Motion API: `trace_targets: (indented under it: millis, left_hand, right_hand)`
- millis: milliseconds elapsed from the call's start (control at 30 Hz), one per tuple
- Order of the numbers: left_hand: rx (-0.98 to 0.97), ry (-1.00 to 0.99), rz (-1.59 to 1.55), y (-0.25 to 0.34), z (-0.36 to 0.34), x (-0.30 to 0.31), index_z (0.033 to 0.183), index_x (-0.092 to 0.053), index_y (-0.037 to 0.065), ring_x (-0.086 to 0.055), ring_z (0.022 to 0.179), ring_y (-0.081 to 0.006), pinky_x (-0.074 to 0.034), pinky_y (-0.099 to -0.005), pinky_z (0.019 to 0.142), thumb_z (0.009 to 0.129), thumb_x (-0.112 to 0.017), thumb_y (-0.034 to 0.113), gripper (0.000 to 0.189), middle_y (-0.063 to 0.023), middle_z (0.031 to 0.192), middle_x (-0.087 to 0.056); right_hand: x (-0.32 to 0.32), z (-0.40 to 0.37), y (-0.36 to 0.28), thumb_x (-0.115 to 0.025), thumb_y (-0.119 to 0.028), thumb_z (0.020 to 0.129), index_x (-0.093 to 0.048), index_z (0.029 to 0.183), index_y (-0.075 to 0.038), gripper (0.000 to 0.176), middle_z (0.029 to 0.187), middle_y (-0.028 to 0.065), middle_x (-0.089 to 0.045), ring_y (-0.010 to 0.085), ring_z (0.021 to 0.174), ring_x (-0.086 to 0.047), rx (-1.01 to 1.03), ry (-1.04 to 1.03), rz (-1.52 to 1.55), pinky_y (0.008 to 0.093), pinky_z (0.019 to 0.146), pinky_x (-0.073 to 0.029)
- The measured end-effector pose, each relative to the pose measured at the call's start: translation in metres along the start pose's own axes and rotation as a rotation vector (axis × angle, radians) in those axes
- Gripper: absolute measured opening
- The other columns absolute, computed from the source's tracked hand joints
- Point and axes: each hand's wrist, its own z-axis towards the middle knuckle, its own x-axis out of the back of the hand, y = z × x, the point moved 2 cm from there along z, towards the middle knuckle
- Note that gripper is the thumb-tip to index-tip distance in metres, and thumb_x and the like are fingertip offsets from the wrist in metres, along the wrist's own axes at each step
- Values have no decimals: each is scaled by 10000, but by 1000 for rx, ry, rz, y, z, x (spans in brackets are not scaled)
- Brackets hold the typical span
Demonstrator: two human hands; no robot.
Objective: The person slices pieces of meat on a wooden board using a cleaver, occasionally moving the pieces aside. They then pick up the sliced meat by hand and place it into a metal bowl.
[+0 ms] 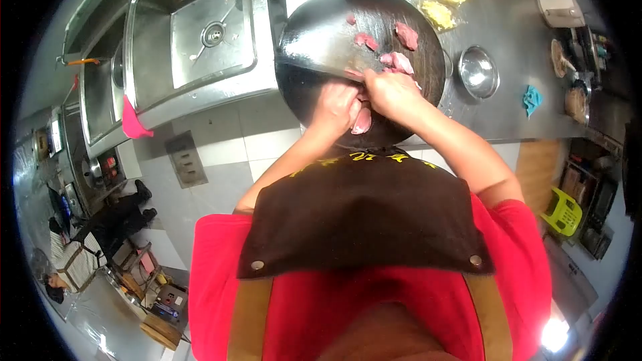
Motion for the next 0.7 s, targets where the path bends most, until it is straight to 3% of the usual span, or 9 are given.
trace_targets:
  millis: [100,233,267,367,467,567,600,700]
  left_hand:
    - [-19,25,-7,0,-2,1,892,-664,38,-604,821,-351,-486,-439,807,744,-640,66,153,-156,864,-631]
    - [10,-1,52,-1,-10,4,862,-639,55,-595,886,-330,-479,-431,823,731,-627,45,132,-127,904,-627]
    - [-20,7,39,-2,-9,5,867,-622,59,-588,913,-325,-471,-431,827,725,-629,51,142,-119,931,-622]
    - [-65,52,63,4,-4,10,874,-625,73,-577,940,-305,-456,-425,852,707,-628,31,172,-91,946,-618]
    - [-66,69,37,7,-3,9,863,-656,85,-586,912,-292,-461,-412,867,710,-611,-7,184,-84,925,-626]
    - [-71,28,56,-2,-8,1,872,-659,88,-585,902,-295,-467,-415,867,714,-611,-8,192,-90,931,-627]
    - [-79,16,77,-5,-11,-1,876,-659,87,-584,896,-296,-472,-415,861,714,-609,-10,195,-92,929,-626]
    - [-33,-23,44,-5,-10,-2,879,-656,74,-579,879,-308,-485,-414,847,717,-607,-11,189,-103,914,-621]
  right_hand:
    - [-10,2,-1,-557,-64,814,-540,934,-9,133,753,215,-668,395,715,-676,36,117,55,497,617,-536]
    - [-13,-48,41,-622,-89,785,-550,1002,-36,234,745,204,-669,388,719,-676,-131,-4,-109,492,622,-538]
    - [0,-59,47,-639,-119,818,-561,1034,-37,243,725,209,-658,392,718,-672,-196,-116,-113,492,622,-533]
    - [13,-83,67,-660,-192,882,-591,1009,-67,191,726,182,-656,396,714,-659,-240,-80,-53,493,613,-516]
    - [30,-87,44,-646,-194,899,-597,1018,-84,169,756,181,-662,400,738,-652,-266,42,37,489,620,-514]
    - [41,-97,34,-634,-192,914,-592,1009,-65,164,777,191,-661,412,726,-641,-150,70,67,492,609,-509]
    - [41,-101,32,-603,-212,918,-526,970,-40,196,753,202,-655,425,694,-646,-104,76,31,521,607,-513]
    - [37,-98,34,-601,-203,917,-517,964,-10,216,730,215,-649,427,679,-646,-129,-62,7,527,595,-513]
